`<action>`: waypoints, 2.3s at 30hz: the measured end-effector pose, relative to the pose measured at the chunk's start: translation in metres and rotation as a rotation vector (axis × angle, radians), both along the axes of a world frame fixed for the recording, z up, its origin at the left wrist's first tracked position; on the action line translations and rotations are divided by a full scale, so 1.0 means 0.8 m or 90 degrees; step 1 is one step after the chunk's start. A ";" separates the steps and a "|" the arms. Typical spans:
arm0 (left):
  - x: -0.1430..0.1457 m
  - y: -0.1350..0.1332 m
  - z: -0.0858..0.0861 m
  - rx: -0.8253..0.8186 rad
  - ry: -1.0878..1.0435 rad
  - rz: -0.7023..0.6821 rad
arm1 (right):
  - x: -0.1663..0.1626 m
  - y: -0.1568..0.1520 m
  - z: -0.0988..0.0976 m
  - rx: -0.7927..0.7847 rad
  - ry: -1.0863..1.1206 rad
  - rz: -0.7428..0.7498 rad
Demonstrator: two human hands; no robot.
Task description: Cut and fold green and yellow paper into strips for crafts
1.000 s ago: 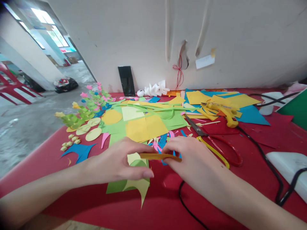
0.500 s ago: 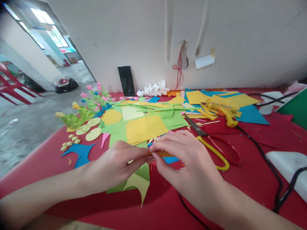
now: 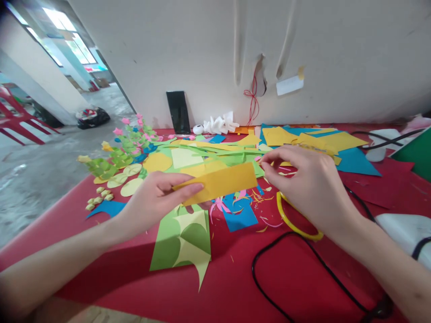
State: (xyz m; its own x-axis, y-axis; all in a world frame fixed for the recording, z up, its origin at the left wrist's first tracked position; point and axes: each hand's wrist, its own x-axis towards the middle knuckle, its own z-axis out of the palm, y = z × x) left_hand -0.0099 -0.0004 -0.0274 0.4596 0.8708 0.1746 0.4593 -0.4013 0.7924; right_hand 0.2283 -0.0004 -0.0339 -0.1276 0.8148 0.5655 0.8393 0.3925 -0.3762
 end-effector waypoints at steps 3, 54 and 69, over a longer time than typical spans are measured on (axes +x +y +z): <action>-0.002 0.002 0.002 -0.085 -0.064 0.015 | -0.007 -0.006 0.001 -0.201 0.091 0.135; 0.003 0.001 -0.011 0.044 -0.027 -0.051 | -0.055 -0.034 -0.014 -0.365 0.353 0.164; 0.002 -0.005 -0.008 0.065 0.003 0.007 | -0.049 -0.032 -0.012 -0.495 0.506 0.260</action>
State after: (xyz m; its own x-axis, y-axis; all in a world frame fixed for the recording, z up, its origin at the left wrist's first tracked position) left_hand -0.0087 -0.0041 -0.0340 0.4517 0.8532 0.2609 0.4680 -0.4756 0.7448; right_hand 0.1890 -0.0261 -0.0435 -0.2941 0.9554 -0.0257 0.1280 0.0128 -0.9917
